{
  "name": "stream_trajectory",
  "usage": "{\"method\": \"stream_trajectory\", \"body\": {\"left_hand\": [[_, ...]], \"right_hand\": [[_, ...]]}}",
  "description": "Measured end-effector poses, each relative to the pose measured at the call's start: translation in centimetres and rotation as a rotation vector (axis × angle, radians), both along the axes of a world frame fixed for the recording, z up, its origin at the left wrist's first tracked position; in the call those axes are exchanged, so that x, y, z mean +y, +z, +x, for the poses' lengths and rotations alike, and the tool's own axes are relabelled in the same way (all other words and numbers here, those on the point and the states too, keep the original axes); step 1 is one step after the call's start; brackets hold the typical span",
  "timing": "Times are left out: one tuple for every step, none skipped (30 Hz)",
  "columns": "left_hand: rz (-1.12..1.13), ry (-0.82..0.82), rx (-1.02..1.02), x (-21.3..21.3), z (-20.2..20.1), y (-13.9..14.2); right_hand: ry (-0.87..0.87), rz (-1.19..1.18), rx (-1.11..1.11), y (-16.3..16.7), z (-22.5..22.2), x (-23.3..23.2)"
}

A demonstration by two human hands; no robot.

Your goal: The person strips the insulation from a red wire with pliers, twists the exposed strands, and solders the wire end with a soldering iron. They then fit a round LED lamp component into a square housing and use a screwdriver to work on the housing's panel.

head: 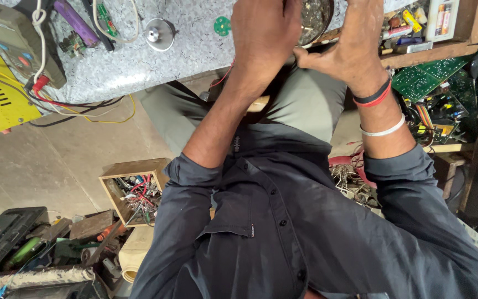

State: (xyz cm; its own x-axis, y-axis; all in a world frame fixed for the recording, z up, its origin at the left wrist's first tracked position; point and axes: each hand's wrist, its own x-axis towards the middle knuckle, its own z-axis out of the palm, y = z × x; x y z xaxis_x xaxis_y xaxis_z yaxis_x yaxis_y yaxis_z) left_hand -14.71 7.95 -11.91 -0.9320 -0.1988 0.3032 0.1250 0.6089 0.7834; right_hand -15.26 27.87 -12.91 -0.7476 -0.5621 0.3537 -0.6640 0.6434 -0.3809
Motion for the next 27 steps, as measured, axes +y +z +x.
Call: {"method": "stream_trajectory", "body": {"left_hand": [[0.031,-0.008,-0.001,-0.3,-0.1,0.3],[0.064,-0.016,-0.002,-0.6,0.0,0.6],[0.132,-0.029,-0.012,-0.9,0.1,1.0],[0.197,-0.040,-0.022,-1.4,0.3,1.5],[0.261,-0.053,-0.028,-2.0,0.5,2.0],[0.330,-0.062,-0.044,-2.4,0.6,2.5],[0.400,-0.069,-0.064,-2.7,0.9,3.0],[0.468,-0.074,-0.089,-3.1,1.3,3.4],[0.519,-0.060,-0.111,-3.4,1.8,3.9],[0.569,-0.046,-0.130,-3.8,2.3,4.3],[0.618,-0.033,-0.148,-4.2,2.8,4.7],[0.669,-0.040,-0.111,-4.6,3.5,5.0],[0.721,-0.048,-0.074,-5.0,4.2,5.4],[0.761,-0.053,-0.043,-5.3,5.0,5.8],[0.800,-0.058,-0.012,-5.6,5.9,6.2],[0.826,-0.059,0.013,-5.8,6.6,6.5],[0.828,-0.060,0.030,-6.0,7.3,6.8],[0.830,-0.061,0.046,-6.2,8.0,7.1],[0.807,-0.061,0.055,-6.4,8.5,7.4],[0.784,-0.060,0.062,-6.5,9.1,7.6],[0.811,-0.060,0.062,-6.3,9.6,7.9],[0.837,-0.060,0.061,-6.0,10.2,8.1],[0.857,-0.054,0.050,-5.7,10.7,8.2],[0.876,-0.048,0.039,-5.4,11.2,8.3],[0.888,-0.040,0.020,-5.1,11.7,8.4],[0.904,-0.030,0.004,-5.2,11.9,8.3],[0.921,-0.019,-0.013,-5.3,12.2,8.2]], "right_hand": [[0.005,-0.015,-0.002,0.3,-0.1,-0.1],[0.010,-0.030,-0.003,0.6,-0.2,-0.2],[0.020,-0.055,0.004,0.9,-0.4,-0.3],[0.032,-0.082,0.012,1.2,-0.4,-0.5],[0.045,-0.089,0.049,1.5,-0.5,-0.7],[0.056,-0.091,0.089,1.9,-0.7,-0.8],[0.069,-0.092,0.125,2.2,-0.8,-1.0],[0.048,-0.096,0.081,2.5,-0.7,-1.2],[0.029,-0.101,0.037,2.7,-0.7,-1.3],[0.029,-0.115,0.011,2.9,-0.7,-1.5],[0.028,-0.129,-0.015,3.2,-0.6,-1.8],[0.044,-0.152,-0.027,3.5,-0.4,-1.9],[0.059,-0.174,-0.040,3.9,-0.2,-2.2],[0.077,-0.161,-0.019,4.3,0.1,-2.4],[0.094,-0.149,0.003,4.8,0.2,-2.5],[0.104,-0.173,-0.014,5.4,0.6,-2.8],[0.114,-0.196,-0.031,6.1,0.8,-2.9],[0.117,-0.257,-0.085,6.8,1.2,-3.2],[0.100,-0.295,-0.111,7.6,1.6,-3.4],[0.083,-0.335,-0.137,8.3,2.0,-3.7],[0.047,-0.351,-0.136,9.1,2.4,-3.8],[-0.003,-0.399,-0.213,9.7,3.0,-4.2],[-0.054,-0.451,-0.287,10.1,3.5,-4.6],[-0.115,-0.532,-0.441,10.4,4.1,-4.9],[-0.107,-0.532,-0.464,10.5,4.4,-5.2],[-0.099,-0.532,-0.487,10.5,4.9,-5.5],[-0.028,-0.447,-0.378,10.5,4.8,-5.3]]}}
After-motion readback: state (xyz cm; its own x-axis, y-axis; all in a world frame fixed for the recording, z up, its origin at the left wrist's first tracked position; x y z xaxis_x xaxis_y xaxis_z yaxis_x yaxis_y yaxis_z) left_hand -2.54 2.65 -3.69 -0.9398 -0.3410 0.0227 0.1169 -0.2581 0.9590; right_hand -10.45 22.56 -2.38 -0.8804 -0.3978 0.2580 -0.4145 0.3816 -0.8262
